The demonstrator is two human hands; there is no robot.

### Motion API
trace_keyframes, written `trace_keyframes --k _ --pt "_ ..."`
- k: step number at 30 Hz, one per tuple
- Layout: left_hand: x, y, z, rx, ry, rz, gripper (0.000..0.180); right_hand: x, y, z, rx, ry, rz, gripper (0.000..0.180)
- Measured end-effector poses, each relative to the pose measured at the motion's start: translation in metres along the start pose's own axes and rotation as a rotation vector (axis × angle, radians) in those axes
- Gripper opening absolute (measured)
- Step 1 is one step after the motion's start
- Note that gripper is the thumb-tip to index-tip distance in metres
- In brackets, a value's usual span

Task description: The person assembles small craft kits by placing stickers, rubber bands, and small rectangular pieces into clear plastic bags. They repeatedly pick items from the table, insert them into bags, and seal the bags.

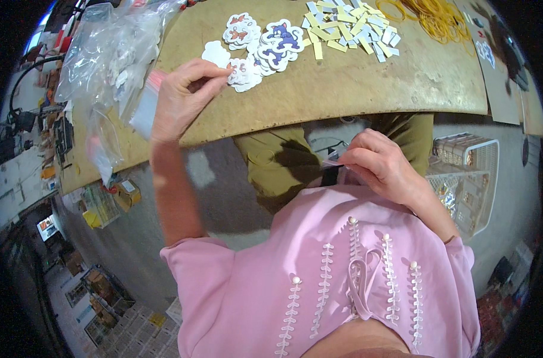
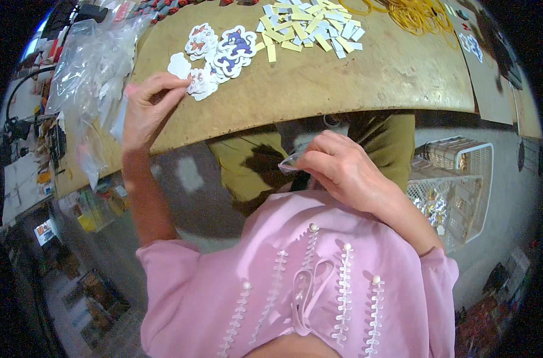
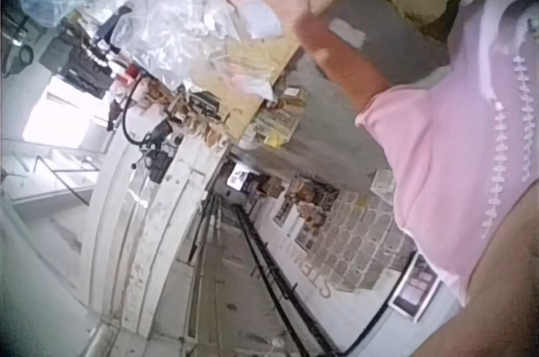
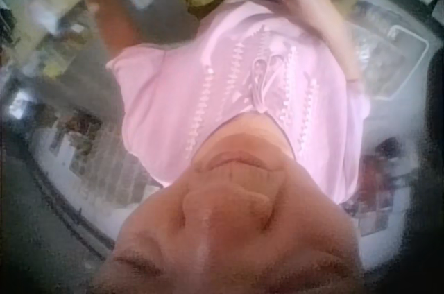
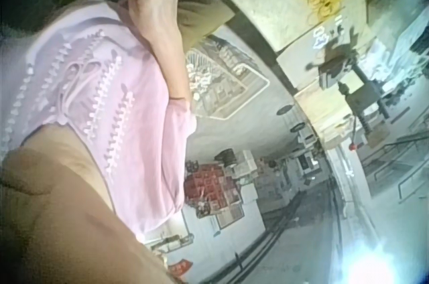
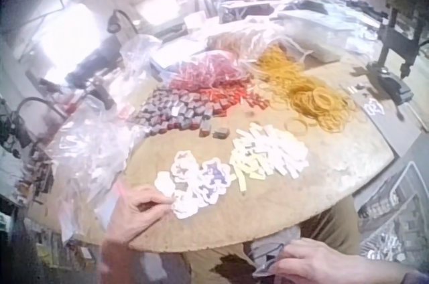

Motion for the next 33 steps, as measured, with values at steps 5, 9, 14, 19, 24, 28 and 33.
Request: trace_keyframes --k 5,9,14,19,24,28,33 --pt "-0.012 -0.008 0.002 -0.047 0.059 0.104 0.024 -0.001 -0.003 -0.002 0.006 -0.014 -0.013 0.022" --pt "-0.016 -0.011 0.001 -0.085 -0.038 0.159 0.029 -0.003 -0.004 -0.004 0.012 -0.016 -0.035 0.021" --pt "-0.016 -0.011 0.000 -0.075 0.016 0.098 0.029 -0.004 -0.004 -0.003 0.008 -0.012 -0.079 0.021" --pt "-0.023 -0.011 0.001 -0.033 -0.038 0.196 0.026 -0.006 -0.006 -0.003 0.007 -0.019 -0.080 0.021" --pt "-0.013 -0.014 -0.001 -0.073 -0.019 0.137 0.024 -0.007 -0.009 -0.006 0.015 -0.004 -0.076 0.019" --pt "-0.015 -0.013 -0.001 -0.065 0.001 0.108 0.023 -0.007 -0.010 -0.008 0.017 -0.003 -0.083 0.020" --pt "-0.005 -0.010 0.000 -0.010 0.074 -0.022 0.023 -0.003 -0.008 -0.007 0.009 0.026 -0.086 0.023"
Point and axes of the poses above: each hand's wrist, its own z-axis towards the middle knuckle, its own y-axis out of the back of the hand, x = y × z, the point moved 8 cm from there along z, towards the middle knuckle
